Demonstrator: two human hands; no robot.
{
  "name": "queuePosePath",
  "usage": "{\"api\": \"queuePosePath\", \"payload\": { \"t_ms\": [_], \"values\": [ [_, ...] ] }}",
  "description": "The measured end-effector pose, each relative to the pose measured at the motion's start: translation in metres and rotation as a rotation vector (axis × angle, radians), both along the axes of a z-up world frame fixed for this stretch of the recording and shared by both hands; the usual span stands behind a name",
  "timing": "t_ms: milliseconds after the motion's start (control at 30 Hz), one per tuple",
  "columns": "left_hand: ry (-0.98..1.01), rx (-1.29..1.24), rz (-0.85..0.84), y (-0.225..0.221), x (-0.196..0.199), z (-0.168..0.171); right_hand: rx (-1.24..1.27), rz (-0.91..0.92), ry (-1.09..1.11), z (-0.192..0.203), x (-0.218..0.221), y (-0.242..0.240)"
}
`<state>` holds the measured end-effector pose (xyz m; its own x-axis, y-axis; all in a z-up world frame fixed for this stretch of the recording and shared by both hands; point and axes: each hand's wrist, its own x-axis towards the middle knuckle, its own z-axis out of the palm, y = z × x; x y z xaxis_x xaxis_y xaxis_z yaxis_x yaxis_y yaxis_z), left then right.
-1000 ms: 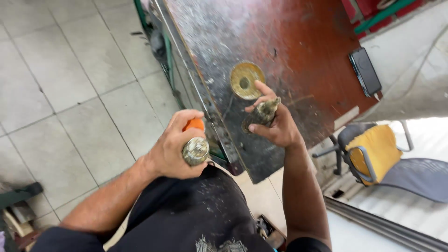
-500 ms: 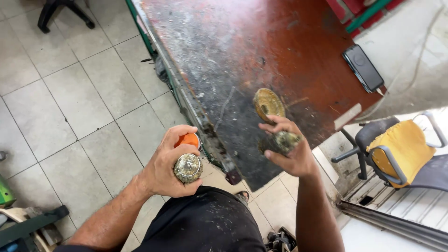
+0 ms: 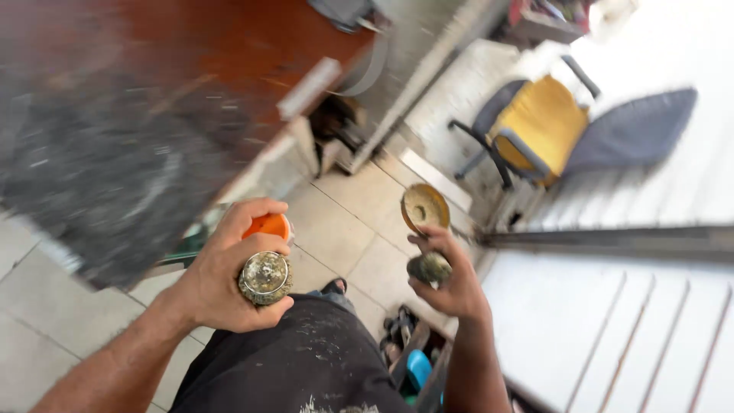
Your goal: Preparing materials and using tools to repair a shoe at a workbench
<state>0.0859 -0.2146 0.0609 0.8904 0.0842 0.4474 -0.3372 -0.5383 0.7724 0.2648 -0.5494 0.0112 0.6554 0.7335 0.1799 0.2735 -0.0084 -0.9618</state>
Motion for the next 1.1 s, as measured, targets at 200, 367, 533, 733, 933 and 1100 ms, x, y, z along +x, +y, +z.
{"api": "queuePosePath", "payload": {
  "t_ms": [200, 367, 533, 733, 933, 1100],
  "values": [
    [0.170, 0.037, -0.159, -0.088, 0.083, -0.006, -0.229, -0.109, -0.062, -0.019, 0.079, -0.094],
    [0.185, 0.106, -0.147, -0.129, 0.175, -0.041, -0.252, -0.249, -0.099, -0.052, 0.161, -0.148],
    [0.100, -0.003, -0.221, -0.169, 0.305, -0.082, -0.201, -0.419, -0.075, -0.085, 0.236, -0.202],
    [0.095, -0.041, -0.278, -0.225, 0.464, -0.097, -0.225, -0.478, 0.006, -0.096, 0.314, -0.255],
    [0.119, -0.031, -0.288, -0.268, 0.606, -0.109, -0.290, -0.463, 0.043, -0.125, 0.437, -0.298],
    [0.140, 0.023, -0.231, -0.286, 0.690, -0.104, -0.267, -0.390, 0.043, -0.170, 0.555, -0.322]
  ]
}}
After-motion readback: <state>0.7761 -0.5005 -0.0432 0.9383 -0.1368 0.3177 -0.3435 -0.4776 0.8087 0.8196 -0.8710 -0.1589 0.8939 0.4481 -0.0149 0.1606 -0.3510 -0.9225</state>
